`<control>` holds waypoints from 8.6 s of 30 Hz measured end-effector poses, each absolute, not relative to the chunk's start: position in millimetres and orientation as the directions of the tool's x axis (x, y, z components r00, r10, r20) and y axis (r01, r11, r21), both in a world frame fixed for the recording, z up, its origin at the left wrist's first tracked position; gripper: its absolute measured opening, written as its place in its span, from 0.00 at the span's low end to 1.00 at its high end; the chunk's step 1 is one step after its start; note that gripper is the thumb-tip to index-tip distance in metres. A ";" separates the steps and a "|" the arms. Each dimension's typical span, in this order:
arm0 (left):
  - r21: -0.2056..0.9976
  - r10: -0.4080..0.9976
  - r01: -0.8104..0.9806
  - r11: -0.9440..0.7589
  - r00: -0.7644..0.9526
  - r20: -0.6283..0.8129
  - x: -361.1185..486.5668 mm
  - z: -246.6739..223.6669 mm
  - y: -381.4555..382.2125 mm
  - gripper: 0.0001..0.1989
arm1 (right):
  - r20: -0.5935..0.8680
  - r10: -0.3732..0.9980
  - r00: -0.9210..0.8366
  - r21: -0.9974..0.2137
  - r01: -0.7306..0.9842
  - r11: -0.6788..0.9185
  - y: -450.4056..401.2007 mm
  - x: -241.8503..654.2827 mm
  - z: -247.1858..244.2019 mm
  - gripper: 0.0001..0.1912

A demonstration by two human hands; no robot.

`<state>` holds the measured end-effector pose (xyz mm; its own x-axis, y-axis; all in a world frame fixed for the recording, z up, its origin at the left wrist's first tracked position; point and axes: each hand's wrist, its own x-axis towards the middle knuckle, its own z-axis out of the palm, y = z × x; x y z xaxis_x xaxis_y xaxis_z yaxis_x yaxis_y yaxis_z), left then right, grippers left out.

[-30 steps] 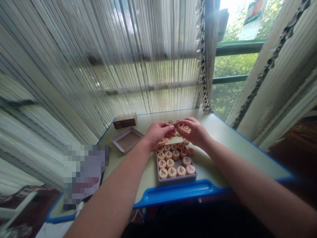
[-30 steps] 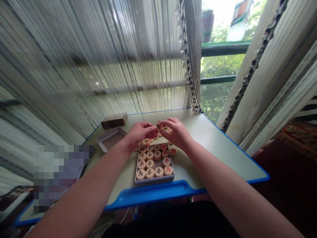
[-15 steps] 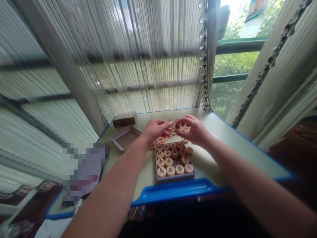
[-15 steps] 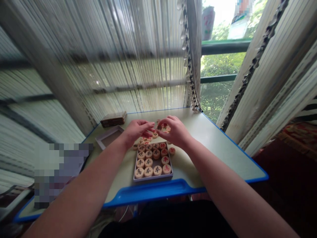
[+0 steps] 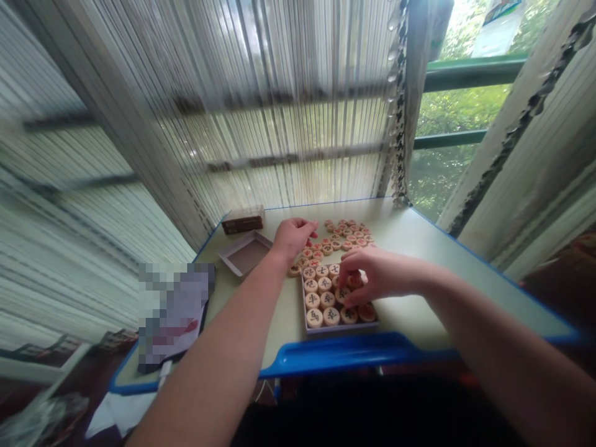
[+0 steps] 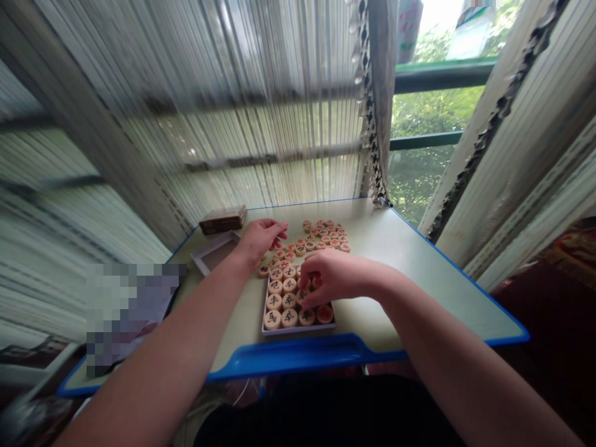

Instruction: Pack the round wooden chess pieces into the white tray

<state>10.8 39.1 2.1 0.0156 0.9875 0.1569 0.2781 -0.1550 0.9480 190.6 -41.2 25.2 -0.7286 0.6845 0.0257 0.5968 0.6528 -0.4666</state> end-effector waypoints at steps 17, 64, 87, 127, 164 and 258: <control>0.939 0.983 0.293 -0.180 0.019 0.182 11.4 3.8 39.9 0.10 | -0.040 0.674 -0.738 -0.476 0.607 0.637 -43.2 191.4 25.4 0.16; 0.896 0.957 0.346 -0.277 0.014 0.291 7.2 -2.0 47.4 0.10 | 0.017 0.701 -0.713 -0.398 0.639 0.659 -45.0 184.1 12.2 0.09; 0.903 0.962 0.347 -0.252 -0.011 0.273 10.1 4.1 43.7 0.07 | -0.091 0.713 -0.696 -0.447 0.668 0.595 -46.2 184.6 21.4 0.12; 0.881 0.957 0.386 -0.273 0.013 0.291 9.3 4.2 42.4 0.08 | -0.012 0.727 -0.687 -0.351 0.684 0.640 -46.7 187.1 20.0 0.12; 0.831 0.947 0.477 -0.285 0.008 0.320 6.3 3.9 42.3 0.09 | 0.116 0.797 -0.592 -0.557 0.626 0.546 -33.7 203.0 26.4 0.15; 0.429 0.816 0.705 -0.564 0.398 0.419 15.4 7.5 19.5 0.17 | 0.238 0.951 -0.197 -0.970 0.005 0.244 17.0 220.0 -3.8 0.15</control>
